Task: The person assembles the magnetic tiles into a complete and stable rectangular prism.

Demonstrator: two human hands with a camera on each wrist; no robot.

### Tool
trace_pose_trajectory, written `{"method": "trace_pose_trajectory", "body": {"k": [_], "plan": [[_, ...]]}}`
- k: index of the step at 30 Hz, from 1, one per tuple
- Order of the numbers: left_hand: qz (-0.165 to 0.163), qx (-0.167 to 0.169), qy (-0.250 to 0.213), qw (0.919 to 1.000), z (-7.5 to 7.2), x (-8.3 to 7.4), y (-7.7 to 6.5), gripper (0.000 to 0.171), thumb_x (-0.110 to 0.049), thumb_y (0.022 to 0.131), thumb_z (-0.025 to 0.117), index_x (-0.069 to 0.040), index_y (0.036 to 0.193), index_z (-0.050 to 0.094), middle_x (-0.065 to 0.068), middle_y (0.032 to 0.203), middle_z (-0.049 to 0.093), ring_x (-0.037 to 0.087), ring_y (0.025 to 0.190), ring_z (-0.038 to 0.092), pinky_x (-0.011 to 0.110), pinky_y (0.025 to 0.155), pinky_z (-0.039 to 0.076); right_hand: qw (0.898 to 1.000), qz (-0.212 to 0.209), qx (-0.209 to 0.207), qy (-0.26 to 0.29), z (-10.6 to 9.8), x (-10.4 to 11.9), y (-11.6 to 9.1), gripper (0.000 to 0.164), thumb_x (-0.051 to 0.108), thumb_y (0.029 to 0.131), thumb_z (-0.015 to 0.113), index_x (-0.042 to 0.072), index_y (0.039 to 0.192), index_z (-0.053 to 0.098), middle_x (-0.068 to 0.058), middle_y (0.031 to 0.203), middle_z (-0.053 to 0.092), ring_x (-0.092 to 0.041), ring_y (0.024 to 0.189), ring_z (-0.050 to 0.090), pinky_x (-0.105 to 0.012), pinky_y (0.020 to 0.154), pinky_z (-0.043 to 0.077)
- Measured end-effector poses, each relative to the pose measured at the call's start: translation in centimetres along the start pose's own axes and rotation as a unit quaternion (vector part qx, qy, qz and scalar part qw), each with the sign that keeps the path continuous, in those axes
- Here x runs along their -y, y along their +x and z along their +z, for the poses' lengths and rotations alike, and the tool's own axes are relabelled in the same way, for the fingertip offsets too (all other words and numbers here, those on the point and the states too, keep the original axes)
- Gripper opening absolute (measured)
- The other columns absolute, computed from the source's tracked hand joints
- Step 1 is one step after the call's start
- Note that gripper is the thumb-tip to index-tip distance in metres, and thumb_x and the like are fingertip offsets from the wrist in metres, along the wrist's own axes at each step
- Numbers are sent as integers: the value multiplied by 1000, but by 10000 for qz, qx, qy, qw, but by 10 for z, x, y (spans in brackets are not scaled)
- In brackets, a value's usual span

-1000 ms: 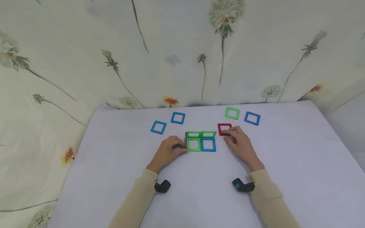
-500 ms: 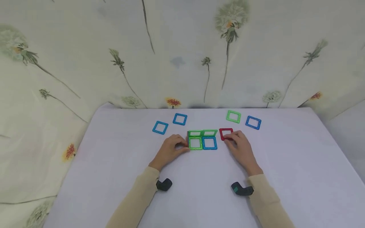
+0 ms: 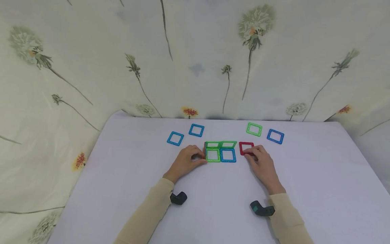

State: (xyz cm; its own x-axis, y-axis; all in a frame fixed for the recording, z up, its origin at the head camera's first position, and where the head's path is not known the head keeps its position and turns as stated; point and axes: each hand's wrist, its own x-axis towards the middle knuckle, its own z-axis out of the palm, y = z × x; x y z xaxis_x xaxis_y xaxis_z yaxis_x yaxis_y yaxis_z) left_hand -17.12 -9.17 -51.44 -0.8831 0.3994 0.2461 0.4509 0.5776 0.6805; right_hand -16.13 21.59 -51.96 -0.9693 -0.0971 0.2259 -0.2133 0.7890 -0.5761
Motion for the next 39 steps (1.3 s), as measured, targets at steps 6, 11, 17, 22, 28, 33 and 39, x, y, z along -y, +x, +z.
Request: {"method": "trace_pose_trajectory", "body": {"k": [6,11,17,22,28,33,39], "plan": [[8,-3,-8,10000,2,2,-1,18,-32,79,75,-23,93,69,-12,90,64,3,82,49,17,73,45,10000,-31,6,-12,2,-1,-2,20,17,91,63,15,111,65,-3,103,55,-17,90,48,-35,78,41],[-49,22,-8,10000,3,3,-2,18,-32,80,75,-23,93,69,-12,90,64,4,81,49,18,72,44,9998,-199,-10,76,1,-2,-4,22,20,92,62,15,113,64,-3,101,55,-16,88,44,-29,73,36],[-39,38,-25,10000,5,4,-3,17,-31,80,74,-23,94,68,-12,92,64,3,83,49,18,74,45,9986,-272,-310,338,1,-3,-5,24,19,94,59,11,117,61,-3,98,55,-11,84,42,-18,66,32],[-41,17,-10,10000,6,4,-4,17,-31,80,74,-23,94,68,-12,92,64,3,83,49,18,74,45,9970,-328,-486,496,2,-4,-6,23,16,94,58,10,116,62,-4,101,56,-9,82,41,-14,66,31],[-62,-52,-14,10000,6,3,-5,16,-31,80,75,-24,92,68,-14,91,63,1,84,49,18,75,46,9954,-286,-566,721,1,-3,-5,22,17,94,59,10,114,62,-3,102,57,-8,83,42,-12,67,32],[-151,-25,-48,9999,5,4,-4,16,-31,80,75,-25,93,67,-15,92,63,0,86,49,19,77,47,9919,-283,-750,983,-1,0,-2,21,17,94,58,8,114,60,-2,95,57,-6,77,41,-14,62,33],[-185,-4,-63,9998,4,3,-3,16,-31,81,74,-25,93,67,-15,92,63,0,87,50,19,78,47,9825,175,-1000,1562,-6,3,-1,22,25,96,54,8,110,59,0,90,61,-3,74,48,-12,61,37]]}}
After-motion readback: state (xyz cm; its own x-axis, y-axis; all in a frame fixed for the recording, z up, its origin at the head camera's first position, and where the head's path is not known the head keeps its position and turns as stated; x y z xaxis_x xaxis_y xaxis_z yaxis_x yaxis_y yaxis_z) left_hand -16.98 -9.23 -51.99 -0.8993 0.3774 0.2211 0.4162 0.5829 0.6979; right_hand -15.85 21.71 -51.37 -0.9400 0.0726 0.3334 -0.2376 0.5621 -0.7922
